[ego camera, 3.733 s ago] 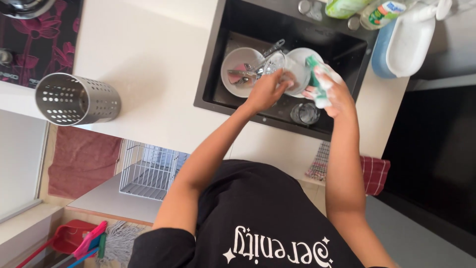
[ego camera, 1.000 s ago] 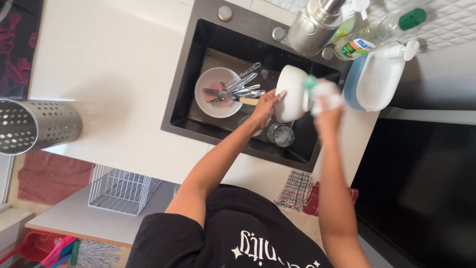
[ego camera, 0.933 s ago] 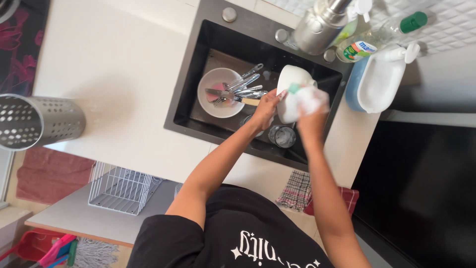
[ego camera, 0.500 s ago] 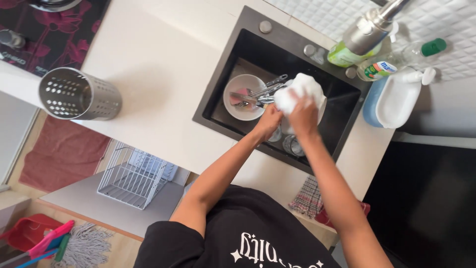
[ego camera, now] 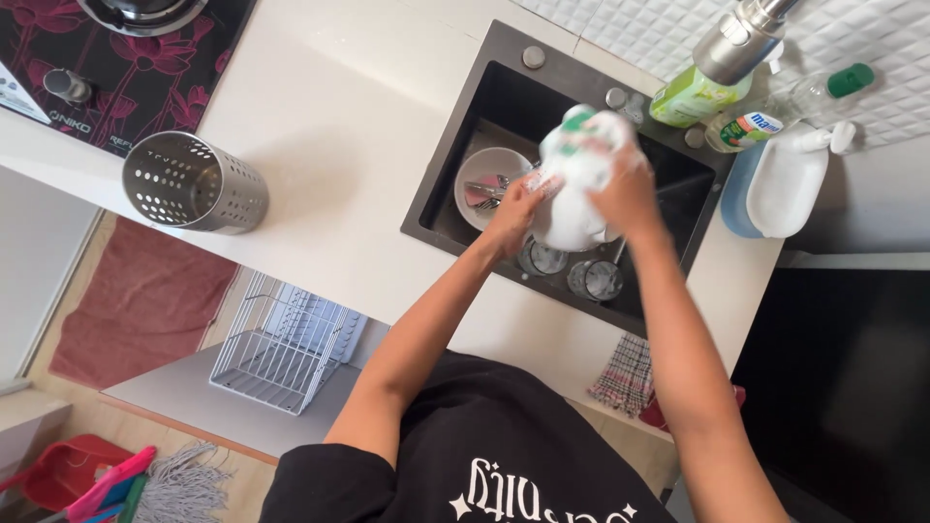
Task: The person is washing dishes in the kitchen sink.
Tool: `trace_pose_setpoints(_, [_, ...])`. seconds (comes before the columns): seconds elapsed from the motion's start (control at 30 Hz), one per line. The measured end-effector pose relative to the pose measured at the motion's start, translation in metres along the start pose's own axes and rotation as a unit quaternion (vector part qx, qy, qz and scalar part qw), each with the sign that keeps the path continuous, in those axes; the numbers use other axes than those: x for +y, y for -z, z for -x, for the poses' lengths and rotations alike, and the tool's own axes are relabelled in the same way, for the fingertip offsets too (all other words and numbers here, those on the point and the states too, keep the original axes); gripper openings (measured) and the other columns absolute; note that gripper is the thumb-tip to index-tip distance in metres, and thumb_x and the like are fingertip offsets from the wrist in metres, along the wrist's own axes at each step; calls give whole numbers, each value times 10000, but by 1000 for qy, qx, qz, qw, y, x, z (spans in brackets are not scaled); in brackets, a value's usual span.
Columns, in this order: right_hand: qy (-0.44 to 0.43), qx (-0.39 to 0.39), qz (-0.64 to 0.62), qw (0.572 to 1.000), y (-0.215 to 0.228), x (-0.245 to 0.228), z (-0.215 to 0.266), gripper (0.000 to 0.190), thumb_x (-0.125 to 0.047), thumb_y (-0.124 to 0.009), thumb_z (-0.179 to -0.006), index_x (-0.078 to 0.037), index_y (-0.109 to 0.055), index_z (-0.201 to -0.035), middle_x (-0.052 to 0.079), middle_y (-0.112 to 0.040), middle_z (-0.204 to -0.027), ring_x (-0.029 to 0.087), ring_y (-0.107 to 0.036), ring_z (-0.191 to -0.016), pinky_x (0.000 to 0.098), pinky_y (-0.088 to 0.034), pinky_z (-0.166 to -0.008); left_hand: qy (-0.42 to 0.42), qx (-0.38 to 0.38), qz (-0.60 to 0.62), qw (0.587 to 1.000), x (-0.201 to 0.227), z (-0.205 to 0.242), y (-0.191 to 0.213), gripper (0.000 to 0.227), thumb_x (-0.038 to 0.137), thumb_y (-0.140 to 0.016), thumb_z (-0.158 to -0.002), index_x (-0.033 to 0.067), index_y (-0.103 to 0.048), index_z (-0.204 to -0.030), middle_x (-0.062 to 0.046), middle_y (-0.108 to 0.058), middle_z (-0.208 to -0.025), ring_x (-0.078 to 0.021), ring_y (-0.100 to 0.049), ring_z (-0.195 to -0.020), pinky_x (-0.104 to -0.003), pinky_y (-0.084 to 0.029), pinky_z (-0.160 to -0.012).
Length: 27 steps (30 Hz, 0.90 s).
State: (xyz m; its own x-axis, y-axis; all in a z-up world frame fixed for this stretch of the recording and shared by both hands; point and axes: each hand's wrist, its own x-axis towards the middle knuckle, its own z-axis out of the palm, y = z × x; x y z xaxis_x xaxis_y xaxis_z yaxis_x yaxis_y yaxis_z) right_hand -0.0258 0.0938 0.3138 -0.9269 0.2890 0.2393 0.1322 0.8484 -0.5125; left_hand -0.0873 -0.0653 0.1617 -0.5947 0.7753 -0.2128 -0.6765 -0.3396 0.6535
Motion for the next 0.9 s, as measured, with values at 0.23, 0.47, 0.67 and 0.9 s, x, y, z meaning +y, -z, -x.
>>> trace_pose_setpoints(0.23, [-299, 158, -564, 754, -34, 66, 37, 555, -278, -525, -1009, -85, -471, -1526, 114, -616, -1450, 258, -617, -1318, 409, -527, -1108, -2, 13, 155, 988, 68, 24, -54, 639, 375, -679, -958, -5, -493, -1437, -154, -619, -1377, -279, -620, -1252, -499, -511, -1060])
trace_pose_setpoints(0.47, [-329, 391, -274, 815, -126, -14, 94, 674, -413, -407, -1112, -174, -92, -1658, 203, -216, -1659, 360, -453, -1458, 506, -427, -1195, -31, 40, 231, 972, 41, 12, -71, 581, 334, -684, -998, -28, -504, -1414, -149, -591, -1379, -276, -582, -1259, -514, -487, -1076])
trace_pose_setpoints(0.67, [-79, 273, 105, 953, -93, -64, 81, 535, -233, -636, -1070, -189, -437, -1564, 214, -266, -1691, 476, -263, -1565, 666, -235, -1288, -66, 23, 167, 983, 26, 19, -50, 356, 198, -655, -1038, -18, -591, -1314, -125, -658, -1224, -198, -641, -1093, -380, -539, -964])
trace_pose_setpoints(0.9, [-86, 170, -32, 981, -50, -1, 32, 499, -196, -626, -951, -196, -575, -1447, 106, -526, -1558, 297, -542, -1436, 606, -340, -1241, -19, 31, 52, 998, 33, 36, -39, 387, 165, -602, -1031, -13, -582, -1375, -91, -671, -1215, -159, -638, -1065, -344, -527, -879])
